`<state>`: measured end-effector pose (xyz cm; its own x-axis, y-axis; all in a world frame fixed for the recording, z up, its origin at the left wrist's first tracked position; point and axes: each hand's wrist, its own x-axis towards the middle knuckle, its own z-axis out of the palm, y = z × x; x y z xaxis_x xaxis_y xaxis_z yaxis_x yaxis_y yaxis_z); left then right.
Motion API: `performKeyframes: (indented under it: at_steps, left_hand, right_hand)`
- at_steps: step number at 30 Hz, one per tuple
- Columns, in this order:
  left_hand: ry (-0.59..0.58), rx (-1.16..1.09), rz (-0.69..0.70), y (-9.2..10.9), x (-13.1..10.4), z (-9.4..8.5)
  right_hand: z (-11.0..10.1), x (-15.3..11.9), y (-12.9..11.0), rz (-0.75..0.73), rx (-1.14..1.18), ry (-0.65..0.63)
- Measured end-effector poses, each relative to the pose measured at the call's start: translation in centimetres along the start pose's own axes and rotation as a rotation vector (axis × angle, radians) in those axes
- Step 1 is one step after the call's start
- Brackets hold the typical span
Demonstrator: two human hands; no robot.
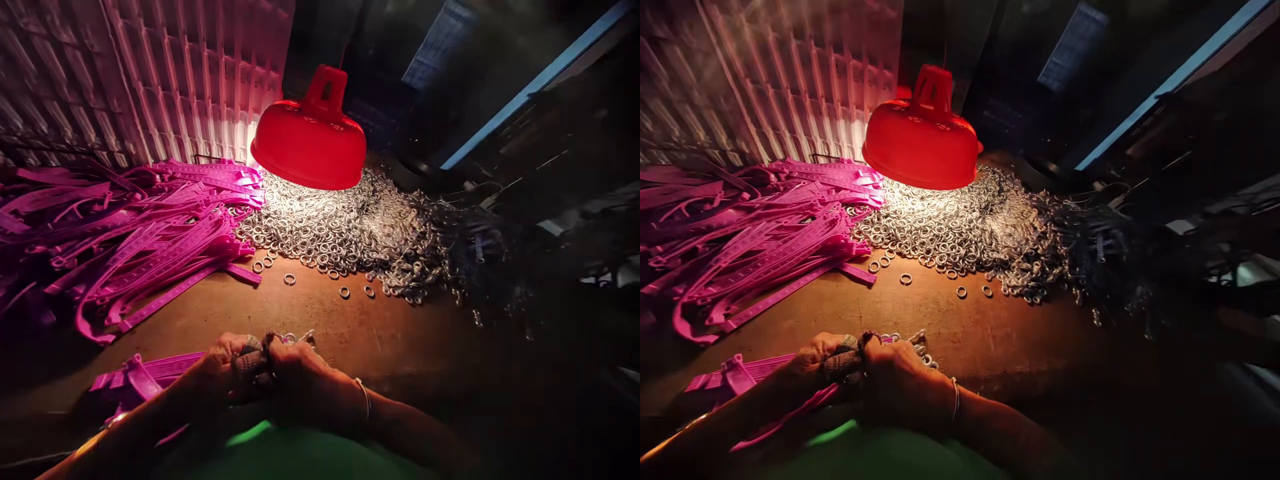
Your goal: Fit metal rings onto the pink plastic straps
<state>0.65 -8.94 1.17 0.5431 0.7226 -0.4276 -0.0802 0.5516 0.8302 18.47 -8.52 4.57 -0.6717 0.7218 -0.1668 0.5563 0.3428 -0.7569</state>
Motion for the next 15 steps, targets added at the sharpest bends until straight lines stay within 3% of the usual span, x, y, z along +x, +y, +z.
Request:
performKeyframes:
  at_steps: [4, 8, 12, 15]
  left_hand:
    - [0.101, 0.225, 0.063, -0.2, 1.2, -0.5]
    - [0.318, 0.508, 0.168, -1.1, 2.1, 0.2]
    - [0.403, 0.485, 0.191, -2.1, 2.3, 0.4]
    - [0.431, 0.532, 0.260, -1.7, 2.0, -0.4]
  right_hand:
    - [-0.4, -0.1, 1.8, -0.042, -0.088, 0.061]
    - [-1.8, -1.0, 7.3, 0.050, -0.102, 0.468]
    - [-6.8, -2.8, 14.1, 0.284, -0.215, 0.860]
    - [-10.8, -4.9, 17.7, 0.409, -0.239, 0.957]
